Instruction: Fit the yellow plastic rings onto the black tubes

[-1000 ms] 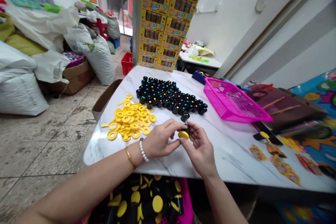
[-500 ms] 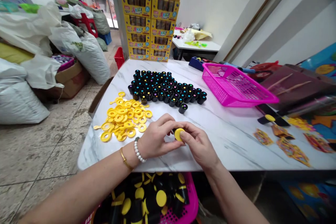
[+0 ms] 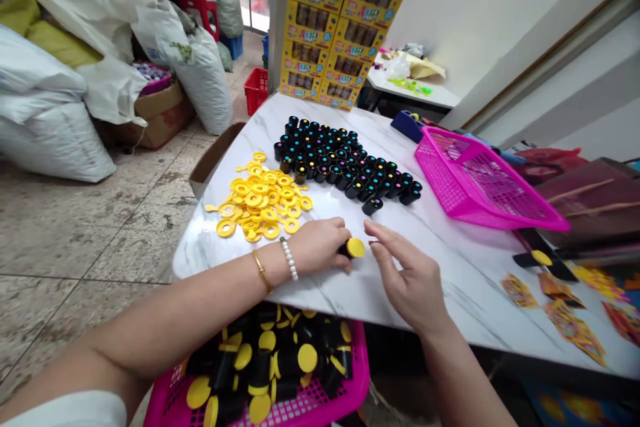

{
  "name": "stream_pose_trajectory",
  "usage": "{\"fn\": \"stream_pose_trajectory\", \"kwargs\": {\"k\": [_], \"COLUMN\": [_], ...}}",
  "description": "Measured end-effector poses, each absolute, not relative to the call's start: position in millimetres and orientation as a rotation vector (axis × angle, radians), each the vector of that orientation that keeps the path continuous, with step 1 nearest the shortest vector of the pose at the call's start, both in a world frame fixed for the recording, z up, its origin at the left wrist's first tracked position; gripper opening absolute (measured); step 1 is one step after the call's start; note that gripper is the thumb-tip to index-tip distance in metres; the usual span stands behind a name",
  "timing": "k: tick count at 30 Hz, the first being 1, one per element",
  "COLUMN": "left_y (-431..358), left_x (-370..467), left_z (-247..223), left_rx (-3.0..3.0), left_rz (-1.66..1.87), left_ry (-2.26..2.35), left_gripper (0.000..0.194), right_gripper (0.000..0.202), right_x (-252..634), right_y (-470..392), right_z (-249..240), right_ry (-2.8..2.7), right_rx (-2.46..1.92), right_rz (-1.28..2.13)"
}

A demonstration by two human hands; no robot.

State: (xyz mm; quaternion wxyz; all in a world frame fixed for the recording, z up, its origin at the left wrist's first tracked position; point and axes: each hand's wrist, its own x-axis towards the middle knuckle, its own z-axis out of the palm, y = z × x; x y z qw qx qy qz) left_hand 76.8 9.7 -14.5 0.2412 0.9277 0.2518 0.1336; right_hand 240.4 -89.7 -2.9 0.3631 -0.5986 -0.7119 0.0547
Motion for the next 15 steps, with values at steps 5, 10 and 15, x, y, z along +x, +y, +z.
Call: {"fn": "stream_pose_trajectory", "kwargs": {"k": [5, 10, 15], "left_y": [10.6, 17.5, 35.4], "left_x": [76.2, 67.7, 63.5], "left_z": [-14.9, -7.7, -4.6], "left_rx": [2.571, 2.365, 1.703], "left_rz": [0.39, 0.611, 1.082], "left_ry": [0.657, 0.633, 0.889], "left_gripper": [0.023, 0.039, 0.024], "right_gripper": [0.04, 0.026, 0.034], "right_x": [227.1, 219.0, 202.0], "right_y": [-94.7, -118.4, -159.5], "right_z": [-27.9, -22.9, -15.3], "right_ry": [-2.0, -1.801, -2.156], "right_rx": [-1.627, -1.65, -1.394], "right_rz": [-0.088, 0.21, 0.451]}}
